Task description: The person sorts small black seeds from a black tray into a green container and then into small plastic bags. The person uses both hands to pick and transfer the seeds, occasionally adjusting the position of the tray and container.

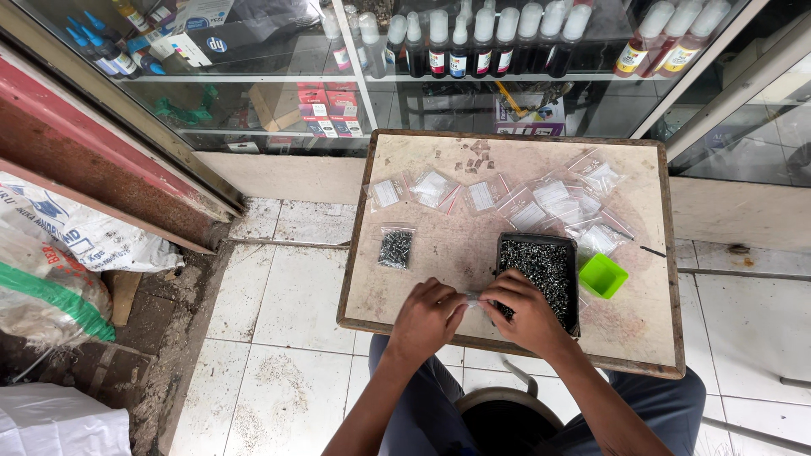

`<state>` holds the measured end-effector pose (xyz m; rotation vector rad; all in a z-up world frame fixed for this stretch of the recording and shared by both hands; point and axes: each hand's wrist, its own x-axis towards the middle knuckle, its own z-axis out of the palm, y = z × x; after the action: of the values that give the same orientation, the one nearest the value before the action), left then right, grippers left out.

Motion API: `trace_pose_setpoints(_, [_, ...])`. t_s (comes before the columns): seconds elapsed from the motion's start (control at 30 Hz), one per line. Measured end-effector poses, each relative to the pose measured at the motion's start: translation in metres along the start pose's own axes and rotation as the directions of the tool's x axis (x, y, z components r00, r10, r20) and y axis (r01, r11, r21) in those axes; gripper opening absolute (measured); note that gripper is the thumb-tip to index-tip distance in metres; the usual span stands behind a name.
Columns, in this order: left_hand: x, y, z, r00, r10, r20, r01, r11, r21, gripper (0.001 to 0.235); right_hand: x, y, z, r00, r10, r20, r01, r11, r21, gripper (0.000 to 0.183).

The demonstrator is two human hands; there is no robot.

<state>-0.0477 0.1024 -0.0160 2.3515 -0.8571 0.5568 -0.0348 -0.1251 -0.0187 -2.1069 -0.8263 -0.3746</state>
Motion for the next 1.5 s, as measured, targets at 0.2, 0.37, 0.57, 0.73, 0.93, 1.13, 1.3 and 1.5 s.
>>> trace_pose_setpoints(0.2, [-0.001,0.002,0.011,0.999,0.033,0.000,-0.033,0.998,-0.049,0.008,-0.002,-0.007,0.001,1.000,0.025,0.006,-0.026,0.999,0.025,0.014])
trace_pose_setpoints(0.37, [-0.014,-0.003,0.007,0.999,-0.031,-0.035,0.028,0.995,-0.096,0.001,-0.003,-0.008,-0.006,0.998,0.003,-0.055,0.001,0.998,0.066,0.011])
trace_pose_setpoints(0.57, [-0.020,0.001,-0.014,0.992,-0.123,-0.007,0.120,0.975,-0.187,0.008,-0.009,0.000,-0.016,0.996,0.053,-0.073,-0.045,0.994,0.100,0.011])
trace_pose_setpoints(0.73, [-0.016,0.002,-0.002,0.965,-0.238,-0.106,0.196,0.931,-0.309,0.018,-0.005,-0.007,-0.015,0.998,0.061,-0.028,-0.058,0.992,0.108,0.013])
trace_pose_setpoints(0.93, [-0.009,-0.003,0.001,0.952,-0.274,-0.137,0.195,0.888,-0.417,0.018,-0.005,-0.005,-0.015,0.996,0.088,-0.008,-0.086,0.987,0.134,0.014])
trace_pose_setpoints(1.13, [-0.009,0.000,0.003,0.975,-0.185,-0.123,0.109,0.883,-0.457,0.006,-0.007,-0.004,-0.014,0.996,0.083,-0.037,-0.078,0.988,0.130,0.013])
trace_pose_setpoints(1.3, [-0.013,-0.004,0.002,0.969,-0.202,-0.146,0.121,0.893,-0.433,0.005,-0.004,-0.004,-0.013,0.993,0.078,-0.093,-0.070,0.994,0.089,0.009])
trace_pose_setpoints(1.5, [-0.022,-0.015,-0.004,0.914,-0.329,-0.239,0.243,0.913,-0.326,0.017,-0.009,0.009,-0.010,0.978,0.203,-0.038,-0.196,0.971,0.133,0.028])
